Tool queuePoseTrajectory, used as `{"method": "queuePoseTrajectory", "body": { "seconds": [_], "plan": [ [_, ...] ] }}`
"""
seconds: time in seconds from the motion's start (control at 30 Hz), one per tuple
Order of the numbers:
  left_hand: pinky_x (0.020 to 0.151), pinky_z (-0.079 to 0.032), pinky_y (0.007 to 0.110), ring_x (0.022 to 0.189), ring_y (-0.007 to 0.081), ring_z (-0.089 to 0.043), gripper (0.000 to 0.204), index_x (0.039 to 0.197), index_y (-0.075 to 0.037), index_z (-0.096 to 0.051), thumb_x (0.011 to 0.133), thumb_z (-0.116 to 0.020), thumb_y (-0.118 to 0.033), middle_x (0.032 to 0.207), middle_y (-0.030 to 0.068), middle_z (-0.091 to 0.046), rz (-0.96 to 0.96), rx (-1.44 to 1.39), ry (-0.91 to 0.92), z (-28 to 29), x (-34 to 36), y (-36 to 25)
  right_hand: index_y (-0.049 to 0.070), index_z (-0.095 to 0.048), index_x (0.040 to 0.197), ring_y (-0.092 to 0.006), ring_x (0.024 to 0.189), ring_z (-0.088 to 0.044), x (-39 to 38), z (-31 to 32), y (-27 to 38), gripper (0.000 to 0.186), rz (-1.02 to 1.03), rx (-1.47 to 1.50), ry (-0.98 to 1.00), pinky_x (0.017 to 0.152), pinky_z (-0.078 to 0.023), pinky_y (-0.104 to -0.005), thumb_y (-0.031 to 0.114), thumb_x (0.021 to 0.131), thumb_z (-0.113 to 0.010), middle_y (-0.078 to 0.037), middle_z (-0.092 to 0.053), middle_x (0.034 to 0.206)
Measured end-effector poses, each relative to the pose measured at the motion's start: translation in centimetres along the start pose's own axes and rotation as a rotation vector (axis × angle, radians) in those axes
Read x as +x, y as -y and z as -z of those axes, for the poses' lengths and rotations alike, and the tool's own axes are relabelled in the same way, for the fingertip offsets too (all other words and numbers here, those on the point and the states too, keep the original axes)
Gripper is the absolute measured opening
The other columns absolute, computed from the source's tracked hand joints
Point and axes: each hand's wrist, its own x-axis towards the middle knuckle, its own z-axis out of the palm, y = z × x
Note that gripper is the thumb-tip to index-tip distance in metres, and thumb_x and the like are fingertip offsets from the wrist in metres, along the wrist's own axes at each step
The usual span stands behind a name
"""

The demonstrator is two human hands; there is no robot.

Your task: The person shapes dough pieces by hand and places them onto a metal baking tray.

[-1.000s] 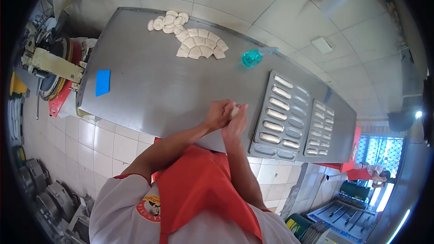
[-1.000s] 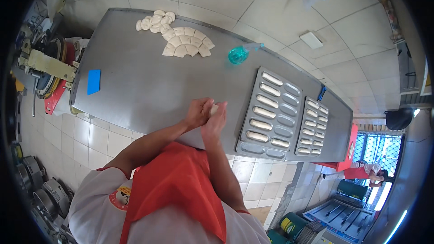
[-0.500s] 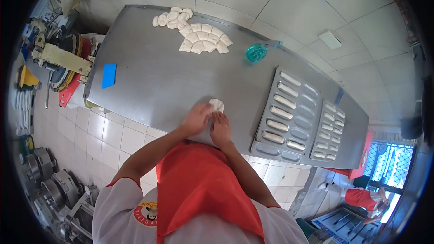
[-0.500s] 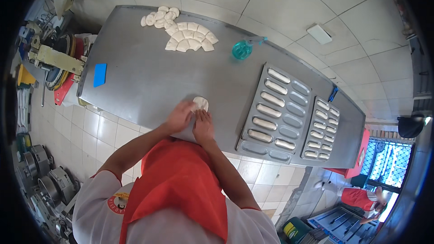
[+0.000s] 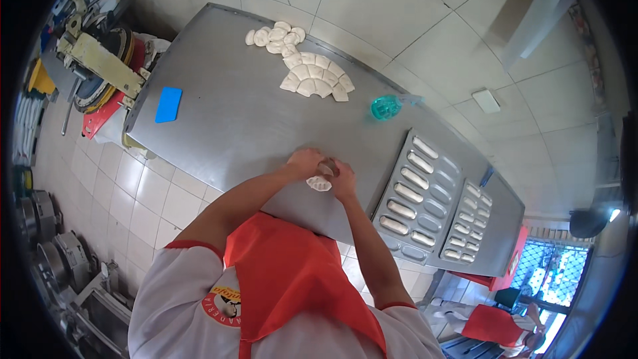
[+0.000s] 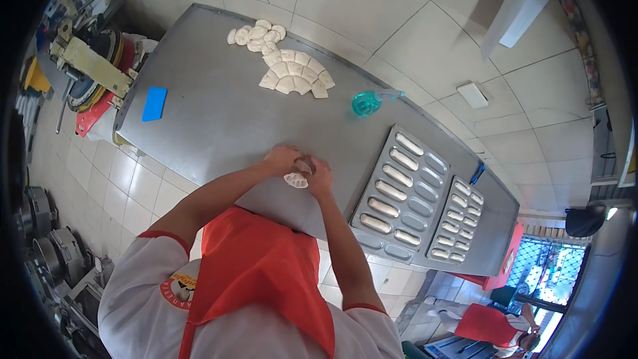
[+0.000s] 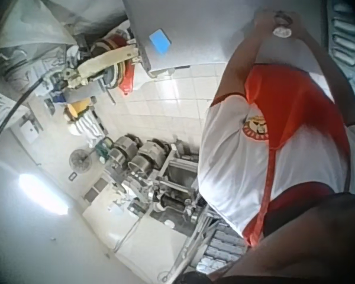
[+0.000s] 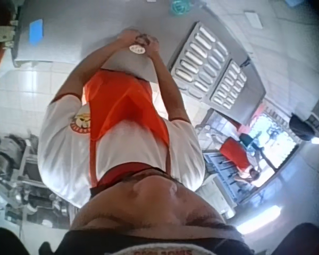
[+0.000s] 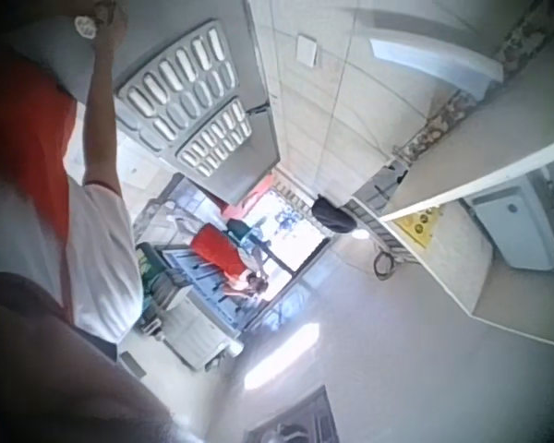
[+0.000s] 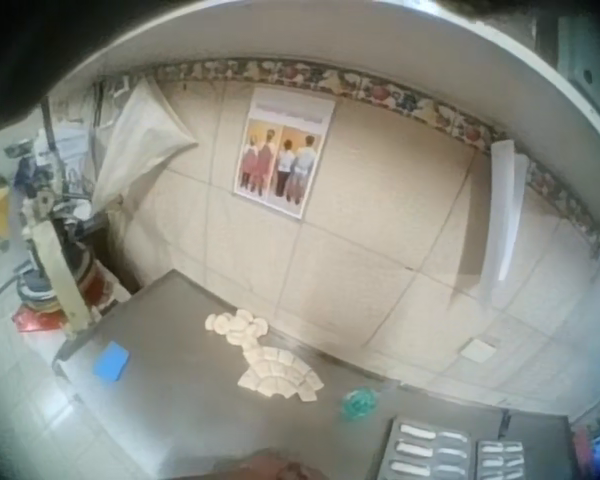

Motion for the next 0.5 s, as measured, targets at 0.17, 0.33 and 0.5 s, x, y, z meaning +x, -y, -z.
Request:
{"method": "queuePoseTrajectory", "body": {
  "seconds": [0.17, 0.33, 0.5],
  "plan": [
    [0.092, -0.050, 0.041, 0.108, 0.0308, -0.059, 0.037, 0.113, -0.019, -0.068, 0.080, -0.072, -0.037, 0.106, 0.0109, -0.063, -0.151, -0.008, -0.089, -2.1, -0.2, 1.0, 0.014, -0.072, 0.109, -0.0271, 0.084, -0.063, -0.3, -0.9, -2.9, 0.031, 0.215, -0.186, -0.057, 0.073, -0.049, -0.0408, 0.029, 0.082, -0.074, -0.010, -0.062, 0.092],
    [0.097, -0.049, 0.042, 0.114, 0.0288, -0.058, 0.035, 0.109, -0.020, -0.072, 0.080, -0.072, -0.040, 0.115, 0.0089, -0.062, -0.075, -0.127, 0.240, -0.3, 0.9, 1.8, 0.014, -0.073, 0.109, -0.0277, 0.089, -0.062, -1.5, -0.3, -2.0, 0.031, 0.026, -0.017, 0.065, 0.076, -0.048, -0.0417, 0.031, 0.083, -0.073, -0.010, -0.062, 0.096],
    [0.092, -0.050, 0.041, 0.104, 0.0277, -0.063, 0.037, 0.104, -0.016, -0.071, 0.079, -0.071, -0.043, 0.103, 0.0057, -0.065, -0.185, -0.056, 0.084, -0.4, -0.6, 0.9, 0.013, -0.073, 0.107, -0.0275, 0.092, -0.061, -2.6, -0.4, -3.0, 0.031, 0.243, -0.191, -0.027, 0.082, -0.046, -0.0429, 0.031, 0.082, -0.073, -0.009, -0.062, 0.099]
  ]
}}
